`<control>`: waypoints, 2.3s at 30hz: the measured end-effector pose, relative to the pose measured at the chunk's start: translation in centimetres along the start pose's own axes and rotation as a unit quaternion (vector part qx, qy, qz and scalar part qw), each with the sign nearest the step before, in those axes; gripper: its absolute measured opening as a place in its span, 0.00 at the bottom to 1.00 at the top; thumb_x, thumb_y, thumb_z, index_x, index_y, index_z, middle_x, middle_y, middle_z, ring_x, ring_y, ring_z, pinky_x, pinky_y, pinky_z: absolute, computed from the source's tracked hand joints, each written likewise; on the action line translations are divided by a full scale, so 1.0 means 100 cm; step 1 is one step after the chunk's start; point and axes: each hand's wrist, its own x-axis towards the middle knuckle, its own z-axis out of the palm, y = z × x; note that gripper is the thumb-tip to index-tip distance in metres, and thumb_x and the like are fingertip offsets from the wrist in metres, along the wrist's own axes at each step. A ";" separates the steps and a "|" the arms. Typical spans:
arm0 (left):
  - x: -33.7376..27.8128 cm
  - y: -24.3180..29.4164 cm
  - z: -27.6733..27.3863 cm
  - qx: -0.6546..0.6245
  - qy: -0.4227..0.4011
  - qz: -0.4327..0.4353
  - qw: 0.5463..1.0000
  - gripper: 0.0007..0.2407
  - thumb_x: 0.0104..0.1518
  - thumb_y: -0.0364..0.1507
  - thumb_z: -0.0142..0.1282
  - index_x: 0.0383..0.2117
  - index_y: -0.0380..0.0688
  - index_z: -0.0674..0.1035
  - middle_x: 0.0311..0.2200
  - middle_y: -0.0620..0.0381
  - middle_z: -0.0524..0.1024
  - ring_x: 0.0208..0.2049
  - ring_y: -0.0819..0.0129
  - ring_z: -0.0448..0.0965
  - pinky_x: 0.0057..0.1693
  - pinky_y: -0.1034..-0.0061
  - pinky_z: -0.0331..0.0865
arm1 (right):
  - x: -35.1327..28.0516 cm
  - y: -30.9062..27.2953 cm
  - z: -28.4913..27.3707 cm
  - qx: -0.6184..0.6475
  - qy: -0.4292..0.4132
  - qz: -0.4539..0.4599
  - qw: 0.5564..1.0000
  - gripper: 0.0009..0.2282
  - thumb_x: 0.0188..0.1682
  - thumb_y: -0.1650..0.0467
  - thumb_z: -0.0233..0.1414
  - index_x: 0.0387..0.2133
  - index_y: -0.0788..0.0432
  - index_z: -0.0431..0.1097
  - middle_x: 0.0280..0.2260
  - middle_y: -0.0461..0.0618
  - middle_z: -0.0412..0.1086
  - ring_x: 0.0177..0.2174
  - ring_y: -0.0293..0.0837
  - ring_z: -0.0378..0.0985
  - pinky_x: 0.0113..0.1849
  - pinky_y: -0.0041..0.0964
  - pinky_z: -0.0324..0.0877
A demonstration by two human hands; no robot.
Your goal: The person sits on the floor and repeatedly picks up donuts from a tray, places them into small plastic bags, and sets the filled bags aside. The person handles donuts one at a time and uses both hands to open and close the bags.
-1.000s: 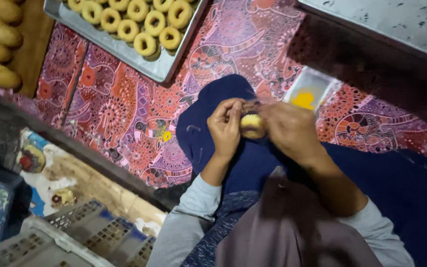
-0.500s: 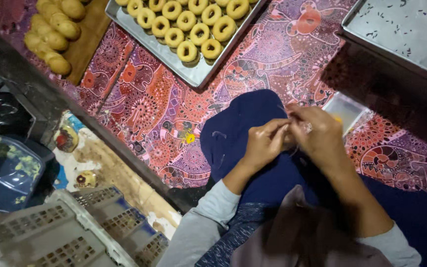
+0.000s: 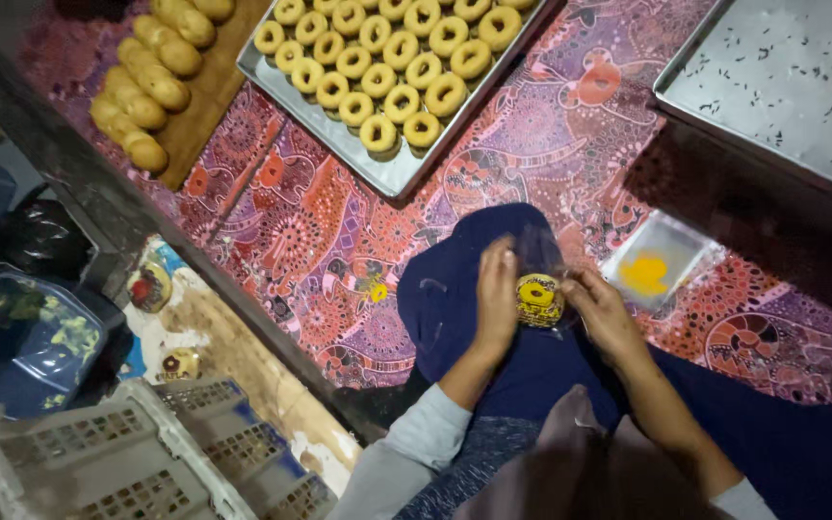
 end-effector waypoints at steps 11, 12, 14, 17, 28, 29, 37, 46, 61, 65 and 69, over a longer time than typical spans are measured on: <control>-0.004 0.001 -0.003 -0.117 -0.050 0.014 0.992 0.06 0.64 0.24 0.55 0.31 0.35 0.74 0.32 0.62 0.71 0.31 0.79 0.68 0.39 0.82 0.64 | -0.025 -0.086 0.017 -0.168 0.234 -0.286 0.914 0.06 0.59 0.73 0.51 0.37 0.67 0.71 0.38 0.56 0.70 0.38 0.48 0.74 0.44 0.38 0.70; -0.006 0.006 -0.004 -0.116 -0.039 0.036 0.992 0.07 0.64 0.25 0.55 0.29 0.35 0.73 0.32 0.61 0.69 0.31 0.79 0.66 0.38 0.82 0.62 | -0.027 -0.082 0.017 -0.160 0.246 -0.297 0.909 0.06 0.59 0.73 0.51 0.37 0.67 0.70 0.38 0.56 0.69 0.39 0.48 0.74 0.44 0.39 0.70; 0.001 0.010 -0.004 0.043 -0.045 0.013 0.998 0.08 0.62 0.24 0.58 0.26 0.35 0.74 0.27 0.57 0.70 0.26 0.73 0.69 0.34 0.77 0.63 | -0.019 -0.069 0.013 -0.176 0.234 -0.199 0.935 0.08 0.57 0.71 0.53 0.35 0.68 0.70 0.35 0.56 0.69 0.36 0.48 0.74 0.40 0.39 0.70; -0.001 0.003 -0.005 0.176 -0.079 0.027 0.981 0.07 0.60 0.23 0.60 0.26 0.34 0.74 0.26 0.50 0.71 0.24 0.63 0.72 0.33 0.71 0.66 | -0.020 -0.026 0.003 -0.205 0.212 -0.088 0.952 0.09 0.56 0.69 0.52 0.37 0.66 0.71 0.36 0.57 0.71 0.36 0.48 0.77 0.41 0.40 0.71; 0.006 -0.077 0.179 0.215 -0.374 0.150 0.890 0.14 0.52 0.22 0.56 0.44 0.36 0.70 0.39 0.39 0.74 0.42 0.39 0.77 0.46 0.53 0.71 | -0.034 0.100 -0.173 0.042 0.381 -0.134 0.914 0.14 0.58 0.70 0.51 0.56 0.62 0.66 0.45 0.48 0.71 0.40 0.41 0.74 0.39 0.33 0.71; 0.011 -0.091 0.192 0.290 -0.419 0.127 0.851 0.17 0.49 0.21 0.55 0.46 0.35 0.69 0.40 0.39 0.75 0.43 0.39 0.77 0.45 0.52 0.71 | -0.046 0.108 -0.185 0.017 0.402 -0.109 0.909 0.14 0.56 0.70 0.49 0.54 0.61 0.68 0.42 0.48 0.71 0.39 0.42 0.74 0.38 0.35 0.71; 0.005 -0.164 0.213 0.395 -0.473 0.182 0.766 0.12 0.57 0.25 0.50 0.47 0.44 0.76 0.48 0.47 0.77 0.44 0.50 0.83 0.46 0.56 0.76 | -0.027 0.082 -0.196 -0.415 0.388 -0.144 0.811 0.14 0.58 0.69 0.57 0.50 0.68 0.73 0.47 0.68 0.71 0.49 0.65 0.73 0.54 0.55 0.68; 0.003 -0.155 0.211 0.309 -0.438 0.235 0.811 0.08 0.57 0.26 0.54 0.41 0.46 0.80 0.44 0.51 0.78 0.43 0.51 0.82 0.48 0.58 0.76 | 0.020 0.069 -0.196 -0.344 0.330 -0.092 0.874 0.19 0.56 0.66 0.60 0.54 0.68 0.71 0.49 0.70 0.72 0.47 0.63 0.75 0.48 0.51 0.69; 0.020 -0.028 0.190 0.077 -0.205 0.015 0.976 0.15 0.60 0.24 0.55 0.53 0.40 0.76 0.35 0.45 0.82 0.38 0.55 0.85 0.46 0.66 0.78 | -0.037 -0.089 -0.112 -0.421 0.372 -0.285 0.777 0.15 0.47 0.74 0.58 0.47 0.70 0.71 0.47 0.70 0.70 0.46 0.66 0.74 0.56 0.59 0.63; -0.003 -0.019 0.175 0.004 -0.231 0.122 0.965 0.08 0.60 0.23 0.55 0.44 0.40 0.80 0.39 0.47 0.81 0.39 0.58 0.85 0.50 0.70 0.78 | -0.044 -0.094 -0.098 -0.471 0.300 -0.172 0.812 0.08 0.61 0.74 0.52 0.50 0.57 0.73 0.46 0.56 0.76 0.47 0.55 0.77 0.69 0.61 0.51; -0.022 -0.011 0.156 0.010 -0.275 0.258 0.926 0.07 0.55 0.23 0.56 0.38 0.40 0.81 0.41 0.49 0.81 0.42 0.55 0.83 0.52 0.68 0.76 | -0.041 -0.086 -0.119 -0.541 0.304 -0.209 0.756 0.20 0.54 0.72 0.51 0.60 0.65 0.69 0.54 0.67 0.72 0.51 0.63 0.75 0.57 0.73 0.51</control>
